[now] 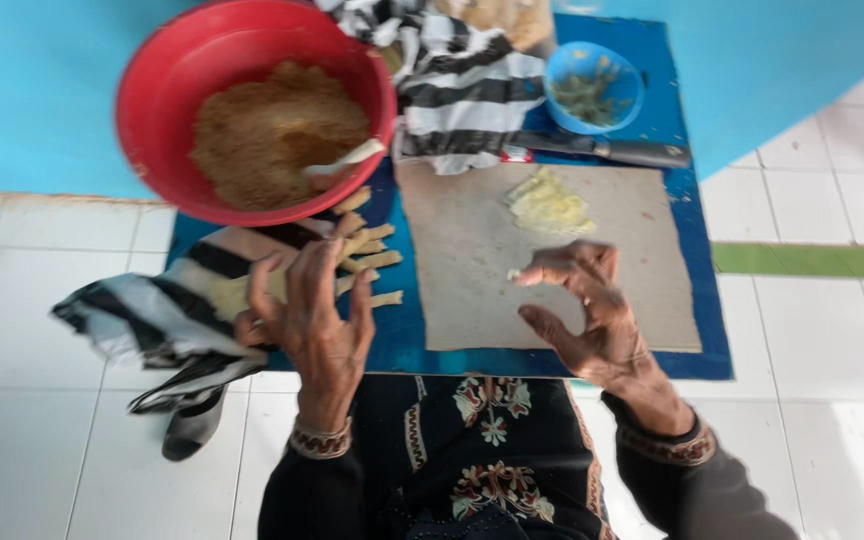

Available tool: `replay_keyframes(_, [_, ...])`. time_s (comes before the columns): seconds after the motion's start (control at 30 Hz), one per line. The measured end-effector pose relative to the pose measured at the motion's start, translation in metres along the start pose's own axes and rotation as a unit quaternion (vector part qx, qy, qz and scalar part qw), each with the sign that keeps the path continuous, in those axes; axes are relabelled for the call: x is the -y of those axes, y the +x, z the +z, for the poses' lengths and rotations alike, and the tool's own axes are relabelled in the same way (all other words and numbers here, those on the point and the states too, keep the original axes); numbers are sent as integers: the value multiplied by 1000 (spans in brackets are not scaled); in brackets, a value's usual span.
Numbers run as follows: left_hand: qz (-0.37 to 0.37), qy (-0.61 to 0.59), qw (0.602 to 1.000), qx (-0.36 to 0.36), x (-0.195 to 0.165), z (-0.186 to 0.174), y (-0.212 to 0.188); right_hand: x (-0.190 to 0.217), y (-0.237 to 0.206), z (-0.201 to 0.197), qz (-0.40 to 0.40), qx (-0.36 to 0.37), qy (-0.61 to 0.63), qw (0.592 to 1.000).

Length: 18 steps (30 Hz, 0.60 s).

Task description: The person sits at a small blue table rolling spring rolls. They place a spoonful of filling from a red bowl onto a thin pastry wrapper, fold the wrapper over the filling, and roll it into a cylinder, adding the finished roll to a pile of completed rolls on the table.

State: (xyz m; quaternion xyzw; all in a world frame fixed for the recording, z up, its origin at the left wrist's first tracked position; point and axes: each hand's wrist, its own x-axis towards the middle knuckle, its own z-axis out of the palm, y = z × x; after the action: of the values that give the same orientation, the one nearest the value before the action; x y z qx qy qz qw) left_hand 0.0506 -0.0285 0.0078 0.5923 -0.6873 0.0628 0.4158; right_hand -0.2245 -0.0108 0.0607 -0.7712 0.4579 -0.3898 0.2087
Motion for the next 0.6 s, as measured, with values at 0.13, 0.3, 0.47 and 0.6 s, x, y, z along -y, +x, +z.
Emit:
replay_keyframes(0.13, [0, -42, 999, -25, 7, 0, 2, 20, 65, 6, -114, 12, -169, 979])
replay_keyframes(0.3, [-9, 2, 1000, -7, 9, -3, 1, 15, 137, 19, -254, -32, -283, 924])
replay_keyframes(0.47, [-17, -44, 999, -2, 13, -2, -3, -36, 130, -42, -169, -35, -445, 879])
replay_keyframes(0.6, [1, 20, 1000, 13, 11, -1, -6, -90, 127, -66, -116, 26, -606, 787])
